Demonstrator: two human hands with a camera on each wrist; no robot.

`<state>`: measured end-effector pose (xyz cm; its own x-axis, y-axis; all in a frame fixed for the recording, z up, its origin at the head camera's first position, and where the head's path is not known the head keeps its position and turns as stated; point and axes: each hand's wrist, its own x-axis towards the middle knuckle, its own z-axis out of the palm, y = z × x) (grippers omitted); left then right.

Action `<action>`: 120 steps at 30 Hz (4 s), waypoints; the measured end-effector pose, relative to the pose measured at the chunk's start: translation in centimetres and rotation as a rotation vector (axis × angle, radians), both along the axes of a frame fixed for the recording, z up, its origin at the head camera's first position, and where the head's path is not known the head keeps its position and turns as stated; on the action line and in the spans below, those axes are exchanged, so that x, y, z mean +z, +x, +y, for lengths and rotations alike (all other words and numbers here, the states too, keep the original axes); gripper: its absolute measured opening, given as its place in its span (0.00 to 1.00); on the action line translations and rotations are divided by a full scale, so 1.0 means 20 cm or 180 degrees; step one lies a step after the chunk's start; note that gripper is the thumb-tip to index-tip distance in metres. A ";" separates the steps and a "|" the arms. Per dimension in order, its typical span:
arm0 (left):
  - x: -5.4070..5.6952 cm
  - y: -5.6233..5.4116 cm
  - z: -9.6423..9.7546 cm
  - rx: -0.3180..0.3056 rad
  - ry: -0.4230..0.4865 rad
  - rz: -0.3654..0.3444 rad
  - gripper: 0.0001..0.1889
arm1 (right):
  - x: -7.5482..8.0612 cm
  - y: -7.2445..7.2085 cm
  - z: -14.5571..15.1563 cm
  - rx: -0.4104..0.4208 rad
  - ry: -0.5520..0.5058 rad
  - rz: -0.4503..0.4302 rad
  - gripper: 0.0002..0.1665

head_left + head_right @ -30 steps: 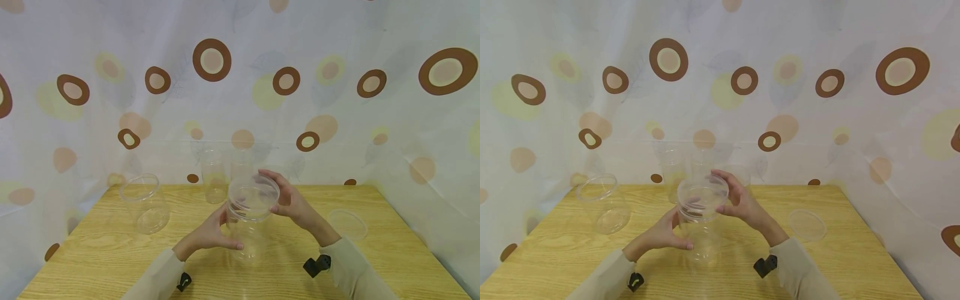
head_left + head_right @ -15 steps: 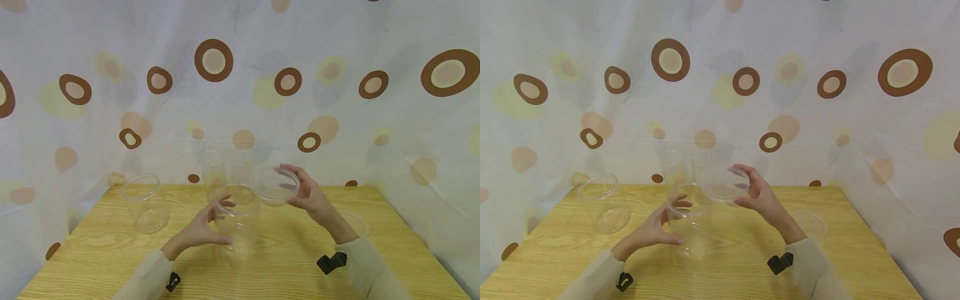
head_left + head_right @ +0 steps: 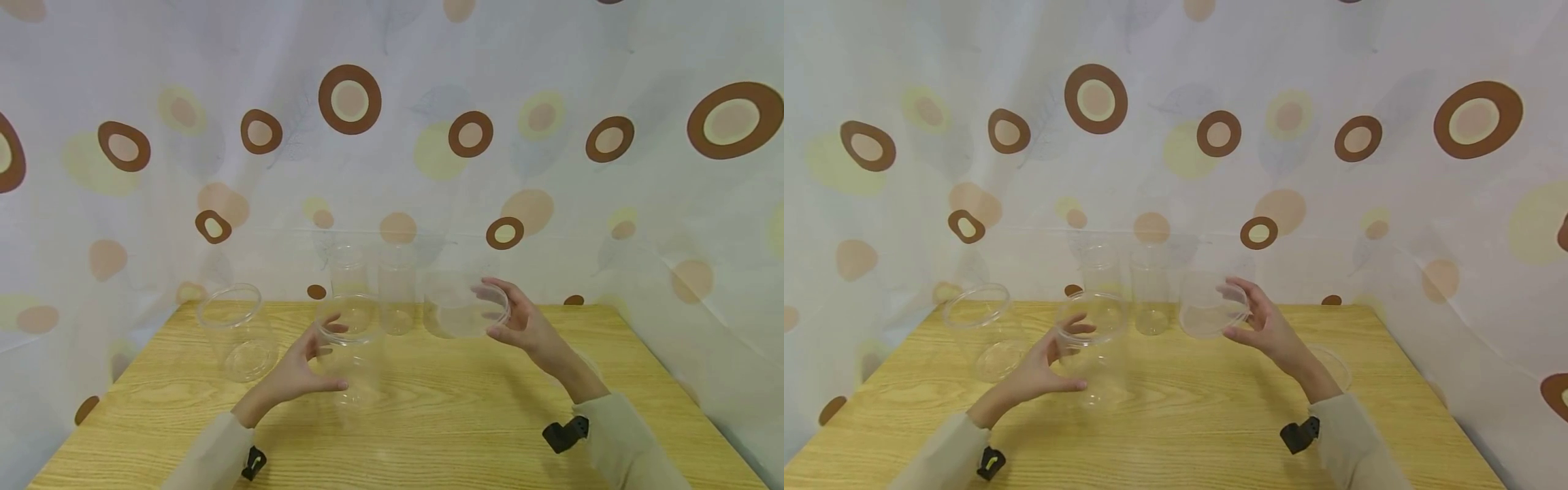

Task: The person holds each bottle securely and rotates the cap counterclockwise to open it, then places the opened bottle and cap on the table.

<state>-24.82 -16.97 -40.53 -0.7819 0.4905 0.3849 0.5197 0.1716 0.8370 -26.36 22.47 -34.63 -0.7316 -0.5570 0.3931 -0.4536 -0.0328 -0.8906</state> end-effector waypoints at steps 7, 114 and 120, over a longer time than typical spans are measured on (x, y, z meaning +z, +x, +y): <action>-0.01 0.00 -0.11 0.0331 -0.0052 -0.0032 0.47 | -0.04 -0.01 0.07 -0.0232 0.0403 -0.0041 0.40; 0.08 0.08 -0.38 0.1516 -0.0877 0.0105 0.55 | -0.18 -0.09 0.16 -0.0863 0.2796 0.1109 0.46; 0.19 0.08 -0.38 0.1522 -0.0898 0.0295 0.53 | -0.12 -0.12 0.12 -0.0936 0.2749 0.1357 0.44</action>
